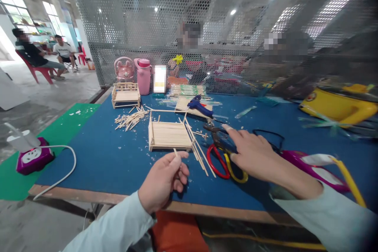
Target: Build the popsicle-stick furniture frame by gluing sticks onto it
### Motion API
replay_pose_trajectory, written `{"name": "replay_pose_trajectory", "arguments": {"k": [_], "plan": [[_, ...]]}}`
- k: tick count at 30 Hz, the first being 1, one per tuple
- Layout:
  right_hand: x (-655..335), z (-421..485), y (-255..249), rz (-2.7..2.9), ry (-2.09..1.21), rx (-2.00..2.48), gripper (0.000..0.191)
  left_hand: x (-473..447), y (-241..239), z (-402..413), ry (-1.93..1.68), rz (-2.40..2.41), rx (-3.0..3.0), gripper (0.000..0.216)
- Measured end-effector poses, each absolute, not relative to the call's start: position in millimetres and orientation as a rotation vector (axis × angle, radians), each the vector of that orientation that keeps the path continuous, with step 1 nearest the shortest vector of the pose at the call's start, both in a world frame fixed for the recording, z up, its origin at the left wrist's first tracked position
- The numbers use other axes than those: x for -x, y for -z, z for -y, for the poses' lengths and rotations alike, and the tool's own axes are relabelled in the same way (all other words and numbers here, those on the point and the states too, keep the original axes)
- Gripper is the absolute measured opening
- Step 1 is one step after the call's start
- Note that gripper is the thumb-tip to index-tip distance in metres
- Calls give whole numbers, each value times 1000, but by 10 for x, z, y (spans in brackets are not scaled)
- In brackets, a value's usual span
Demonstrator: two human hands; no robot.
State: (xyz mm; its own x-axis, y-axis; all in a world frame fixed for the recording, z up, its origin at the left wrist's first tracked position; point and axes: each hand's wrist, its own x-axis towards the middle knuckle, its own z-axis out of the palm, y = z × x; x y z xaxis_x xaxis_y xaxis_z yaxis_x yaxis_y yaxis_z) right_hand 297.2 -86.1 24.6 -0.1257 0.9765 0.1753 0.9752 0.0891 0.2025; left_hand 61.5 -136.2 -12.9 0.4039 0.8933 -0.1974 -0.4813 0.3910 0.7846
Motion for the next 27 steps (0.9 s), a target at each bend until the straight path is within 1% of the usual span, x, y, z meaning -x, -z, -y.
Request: {"name": "replay_pose_trajectory", "arguments": {"k": [2,4,7,11,13,15,16,17,19,21,22,24,26,27], "plan": [[-2950,844,-264,-2296,-385,-2092,62,-633,162,1356,-969,-700,-767,51],[-2896,831,-248,-2221,-313,-2147,59,-645,188,1353,-991,-722,-800,54],[-2793,814,-172,-2159,-259,-2196,67,-653,197,1359,-1042,-760,-805,53],[-2724,801,-143,-2306,-209,-2154,73,-645,164,1370,-1061,-792,-790,46],[-2684,836,-216,-2457,-207,-2169,64,-637,149,1370,-1069,-800,-788,45],[-2589,926,-326,-2680,-160,-2206,46,-636,146,1367,-1064,-801,-787,45],[-2519,989,-381,-2807,-57,-2203,39,-640,148,1365,-1052,-795,-793,45],[-2437,1056,-432,-2909,144,-2165,35,-647,153,1364,-1036,-787,-806,45],[-2264,1177,-506,-2945,684,-2002,30,-669,163,1364,-1001,-768,-852,45],[-2120,1228,-553,-2925,1023,-1838,24,-681,154,1374,-988,-762,-902,46],[-2069,1212,-575,-2927,1110,-1774,22,-673,134,1381,-987,-772,-925,46],[-2013,1089,-630,-2967,1168,-1723,20,-608,50,1392,-994,-833,-977,46],[-1995,863,-704,-3009,1147,-1785,19,-470,-96,1369,-1075,-943,-1043,43],[-1990,728,-741,-3026,1111,-1848,18,-379,-185,1329,-1177,-998,-1080,40]]}}
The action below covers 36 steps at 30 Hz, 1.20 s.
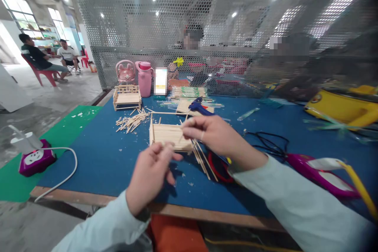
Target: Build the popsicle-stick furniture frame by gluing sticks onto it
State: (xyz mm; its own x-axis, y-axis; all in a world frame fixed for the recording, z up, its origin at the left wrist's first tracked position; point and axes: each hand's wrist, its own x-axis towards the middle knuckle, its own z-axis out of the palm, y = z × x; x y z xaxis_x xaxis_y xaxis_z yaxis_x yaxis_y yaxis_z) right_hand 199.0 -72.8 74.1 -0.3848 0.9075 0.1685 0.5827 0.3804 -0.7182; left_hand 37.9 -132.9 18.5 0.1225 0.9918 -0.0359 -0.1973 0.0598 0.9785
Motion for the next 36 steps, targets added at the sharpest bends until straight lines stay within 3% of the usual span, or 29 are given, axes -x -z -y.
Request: {"name": "replay_pose_trajectory", "arguments": {"k": [3,5,7,11,18,36], "plan": [[-1951,327,-806,2095,-625,1312,15,-97,-430,1029,-1725,-1074,-1027,26],[-1899,137,-786,2161,-546,1281,14,33,-500,690,-1894,-1069,-969,15],[-1836,38,-725,2206,-466,1269,13,85,-459,327,-1765,-1065,-944,16],[-1730,26,-571,2217,-306,1303,11,19,-175,-129,-1389,-962,-843,41],[-1613,23,-359,2184,-58,1228,11,-82,116,-158,-1123,-754,-832,71],[-1579,16,-304,2135,-46,1251,12,-88,238,-189,-1132,-774,-944,74]]}}
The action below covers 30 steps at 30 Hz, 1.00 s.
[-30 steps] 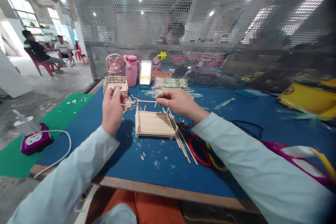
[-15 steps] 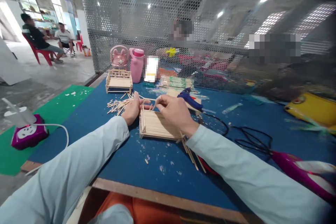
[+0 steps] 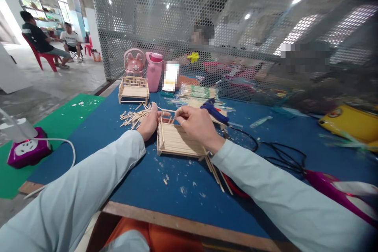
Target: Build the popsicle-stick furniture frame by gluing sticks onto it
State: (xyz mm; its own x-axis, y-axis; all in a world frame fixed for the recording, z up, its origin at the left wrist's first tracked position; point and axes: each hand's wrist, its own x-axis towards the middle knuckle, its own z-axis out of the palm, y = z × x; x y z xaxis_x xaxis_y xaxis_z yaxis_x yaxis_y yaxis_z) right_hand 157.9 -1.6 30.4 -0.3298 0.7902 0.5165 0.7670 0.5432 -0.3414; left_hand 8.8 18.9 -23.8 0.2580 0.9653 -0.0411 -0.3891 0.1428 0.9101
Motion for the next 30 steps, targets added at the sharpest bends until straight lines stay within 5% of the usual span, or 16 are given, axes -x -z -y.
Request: {"name": "replay_pose_trajectory", "arguments": {"k": [12,21,27,30], "plan": [[-1565,22,-298,2168,-106,1264,11,-86,242,-190,-1123,-789,-981,73],[-1956,224,-736,1912,-195,1303,15,-87,269,-209,-1119,-869,-963,72],[-2279,674,-378,1944,-291,1668,39,-95,267,-203,-1127,-883,-973,71],[-2285,780,-174,2057,-345,1693,29,-95,229,-160,-1140,-905,-966,71]]}}
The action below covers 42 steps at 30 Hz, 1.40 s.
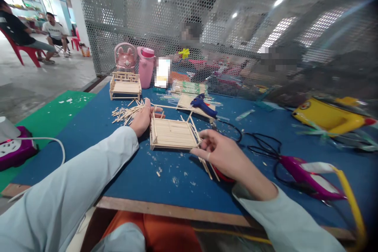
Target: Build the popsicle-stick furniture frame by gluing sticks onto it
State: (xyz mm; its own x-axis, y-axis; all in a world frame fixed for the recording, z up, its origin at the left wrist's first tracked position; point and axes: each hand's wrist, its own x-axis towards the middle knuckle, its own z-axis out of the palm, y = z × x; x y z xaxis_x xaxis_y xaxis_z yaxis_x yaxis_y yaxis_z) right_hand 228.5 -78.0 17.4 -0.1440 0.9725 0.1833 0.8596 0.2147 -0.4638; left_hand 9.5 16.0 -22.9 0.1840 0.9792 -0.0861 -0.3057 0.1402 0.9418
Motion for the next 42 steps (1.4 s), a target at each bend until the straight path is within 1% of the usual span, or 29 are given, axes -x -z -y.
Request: {"name": "replay_pose_trajectory", "arguments": {"k": [2,5,7,9,11,12,13,17,24,31,35,39,42], "plan": [[-2261,754,-136,2102,-311,1682,20,-85,192,-111,-1161,-935,-951,72],[-2257,615,-174,2122,-288,1667,18,-51,127,-4,-1208,-1037,-902,75],[-2294,514,-200,2142,-363,1646,16,-19,91,82,-1234,-1096,-866,74],[-2351,448,-200,2158,-513,1589,16,13,71,162,-1229,-1113,-842,72],[-2402,434,-187,2111,-634,1546,25,36,68,222,-1207,-1103,-836,68],[-2418,445,-181,2052,-642,1542,30,42,71,241,-1200,-1098,-837,66],[-2424,466,-177,1981,-615,1547,31,46,76,253,-1197,-1095,-840,65],[-2372,571,-189,1844,-426,1542,17,37,98,253,-1213,-1111,-866,62],[-2312,607,-178,1893,-254,1505,20,23,102,262,-1219,-1124,-884,61],[-2278,580,-157,1851,-282,1547,21,41,120,262,-1201,-1105,-901,62],[-2335,578,-157,1903,-366,1545,20,45,134,255,-1211,-1112,-916,62],[-2443,570,-138,1874,-479,1561,32,35,114,264,-1212,-1133,-910,60],[-2473,573,-135,1859,-419,1560,27,26,91,272,-1205,-1135,-905,60]]}}
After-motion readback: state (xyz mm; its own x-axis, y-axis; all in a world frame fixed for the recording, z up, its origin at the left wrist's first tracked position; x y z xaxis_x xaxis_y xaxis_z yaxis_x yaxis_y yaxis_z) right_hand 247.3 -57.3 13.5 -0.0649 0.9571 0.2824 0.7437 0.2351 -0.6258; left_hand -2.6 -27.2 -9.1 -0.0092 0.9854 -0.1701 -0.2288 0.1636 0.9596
